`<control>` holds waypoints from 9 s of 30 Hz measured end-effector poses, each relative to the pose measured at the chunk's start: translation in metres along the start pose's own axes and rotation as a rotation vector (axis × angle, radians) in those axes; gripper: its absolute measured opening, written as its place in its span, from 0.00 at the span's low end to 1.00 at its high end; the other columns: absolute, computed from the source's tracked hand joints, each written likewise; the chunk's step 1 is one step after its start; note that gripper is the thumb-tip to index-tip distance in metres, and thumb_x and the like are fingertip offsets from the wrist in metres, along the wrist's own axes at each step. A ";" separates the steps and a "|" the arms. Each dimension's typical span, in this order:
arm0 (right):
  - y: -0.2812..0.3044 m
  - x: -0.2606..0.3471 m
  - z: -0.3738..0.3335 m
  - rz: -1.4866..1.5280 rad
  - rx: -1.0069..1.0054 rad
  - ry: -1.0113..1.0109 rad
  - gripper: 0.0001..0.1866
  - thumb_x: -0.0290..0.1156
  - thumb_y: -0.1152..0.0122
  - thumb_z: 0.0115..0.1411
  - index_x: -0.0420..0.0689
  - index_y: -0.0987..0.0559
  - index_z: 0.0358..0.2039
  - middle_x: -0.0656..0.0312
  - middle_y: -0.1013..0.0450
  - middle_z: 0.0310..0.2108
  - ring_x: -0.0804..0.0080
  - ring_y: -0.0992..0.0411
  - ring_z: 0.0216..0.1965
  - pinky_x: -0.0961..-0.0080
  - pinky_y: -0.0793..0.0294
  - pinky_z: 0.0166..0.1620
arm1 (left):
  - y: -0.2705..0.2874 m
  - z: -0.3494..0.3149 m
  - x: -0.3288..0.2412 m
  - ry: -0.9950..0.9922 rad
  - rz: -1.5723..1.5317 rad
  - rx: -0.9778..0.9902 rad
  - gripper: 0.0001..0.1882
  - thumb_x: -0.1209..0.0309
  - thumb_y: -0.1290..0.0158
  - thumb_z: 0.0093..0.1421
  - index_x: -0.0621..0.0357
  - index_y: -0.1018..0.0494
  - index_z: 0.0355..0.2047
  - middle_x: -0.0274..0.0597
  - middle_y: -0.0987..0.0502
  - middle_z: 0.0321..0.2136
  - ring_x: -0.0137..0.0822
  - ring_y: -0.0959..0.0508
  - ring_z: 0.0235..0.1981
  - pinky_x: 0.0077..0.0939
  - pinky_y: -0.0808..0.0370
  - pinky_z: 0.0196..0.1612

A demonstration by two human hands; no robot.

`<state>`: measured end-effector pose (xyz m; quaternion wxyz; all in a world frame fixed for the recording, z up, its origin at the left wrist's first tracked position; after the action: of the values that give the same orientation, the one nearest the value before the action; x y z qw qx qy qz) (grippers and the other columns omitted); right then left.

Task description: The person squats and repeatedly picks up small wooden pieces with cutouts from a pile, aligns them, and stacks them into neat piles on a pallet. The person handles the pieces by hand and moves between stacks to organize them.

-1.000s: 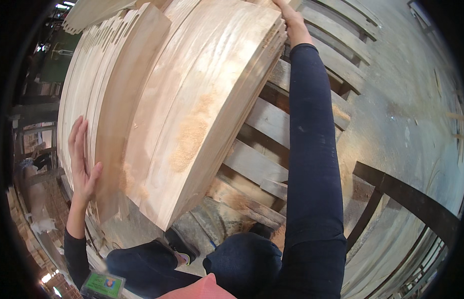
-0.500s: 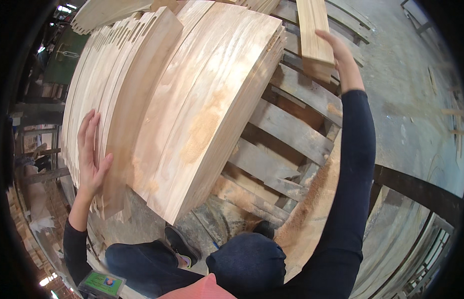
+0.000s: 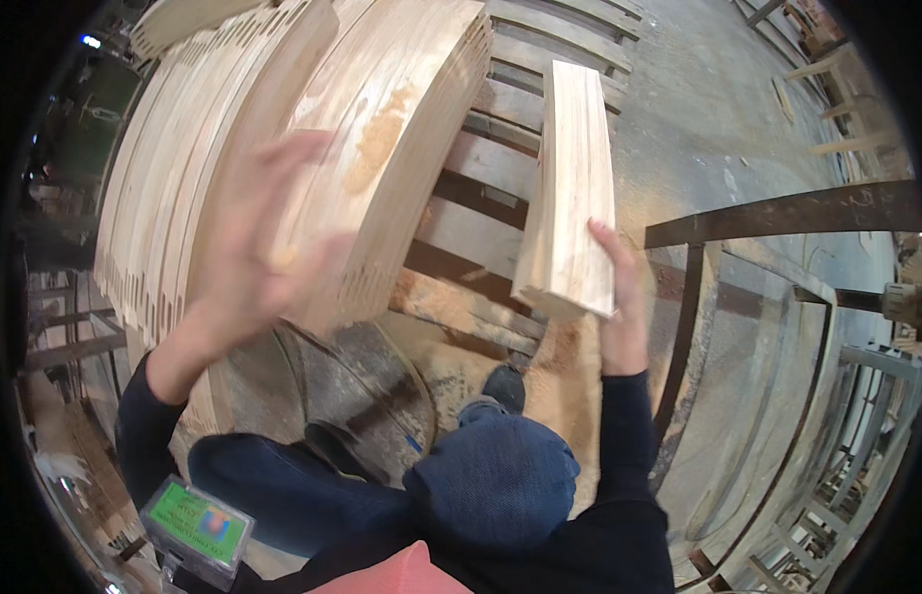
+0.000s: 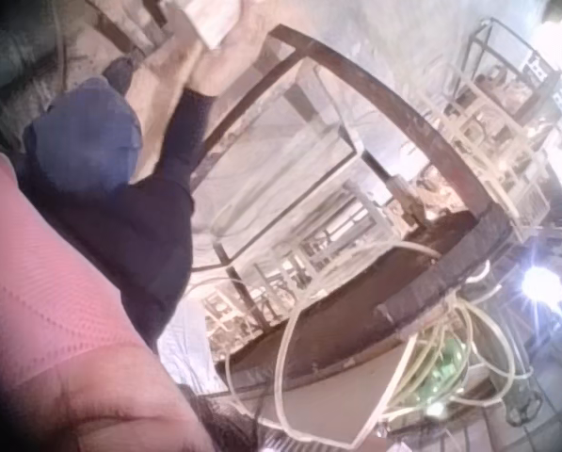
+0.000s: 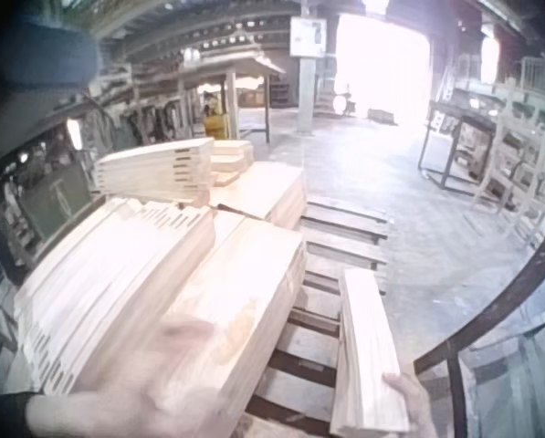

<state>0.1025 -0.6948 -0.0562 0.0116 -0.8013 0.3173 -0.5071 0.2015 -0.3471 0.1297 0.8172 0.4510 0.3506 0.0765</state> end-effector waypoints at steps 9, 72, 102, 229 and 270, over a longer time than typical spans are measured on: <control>-0.065 -0.040 -0.076 0.318 0.294 0.093 0.32 0.43 0.47 0.69 0.39 0.40 0.67 0.49 0.32 0.60 0.58 0.29 0.58 0.60 0.30 0.62 | -0.194 0.059 -0.019 0.710 -0.958 -0.011 0.63 0.46 0.31 0.43 0.82 0.51 0.63 0.73 0.33 0.54 0.58 0.27 0.55 0.42 0.30 0.60; -0.015 -0.084 -0.021 -0.016 -0.139 0.051 0.26 0.38 0.43 0.69 0.43 0.35 0.64 0.53 0.32 0.59 0.63 0.32 0.59 0.65 0.32 0.61 | -0.231 0.009 0.003 0.702 0.169 -0.049 0.67 0.51 0.28 0.37 0.72 0.55 0.69 0.62 0.39 0.55 0.55 0.36 0.53 0.52 0.40 0.57; -0.034 -0.100 -0.036 0.071 -0.174 0.115 0.34 0.51 0.63 0.74 0.40 0.45 0.71 0.49 0.43 0.69 0.59 0.45 0.69 0.63 0.46 0.69 | -0.257 0.003 -0.036 0.522 0.229 -0.075 0.67 0.59 0.31 0.36 0.66 0.58 0.71 0.69 0.43 0.60 0.62 0.41 0.61 0.61 0.50 0.63; -0.085 0.043 0.133 -1.733 -0.550 0.415 0.67 0.62 0.30 0.41 0.51 0.55 0.74 0.38 0.42 0.64 0.37 0.39 0.63 0.47 0.41 0.64 | -0.203 -0.003 -0.007 0.609 -1.024 0.002 0.27 0.60 0.39 0.62 0.63 0.27 0.57 0.49 0.21 0.49 0.35 0.20 0.45 0.29 0.23 0.49; -0.281 -0.096 -0.202 -0.523 1.622 -0.447 0.25 0.39 0.39 0.65 0.40 0.30 0.58 0.48 0.26 0.53 0.54 0.29 0.56 0.59 0.32 0.60 | 0.118 -0.262 -0.064 0.463 0.045 -0.098 0.56 0.58 0.31 0.32 0.68 0.43 0.61 0.54 0.33 0.50 0.50 0.32 0.52 0.44 0.37 0.54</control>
<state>0.0494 -0.3588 0.0598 0.5225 -0.6736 -0.3440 -0.3937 0.0083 -0.1278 0.1641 0.7339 0.3892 0.5143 0.2132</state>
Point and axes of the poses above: each hand's wrist, its own z-axis towards the middle knuckle, its own y-axis out of the back of the hand, x = y × z, the point moved 4 cm from there along z, towards the middle knuckle
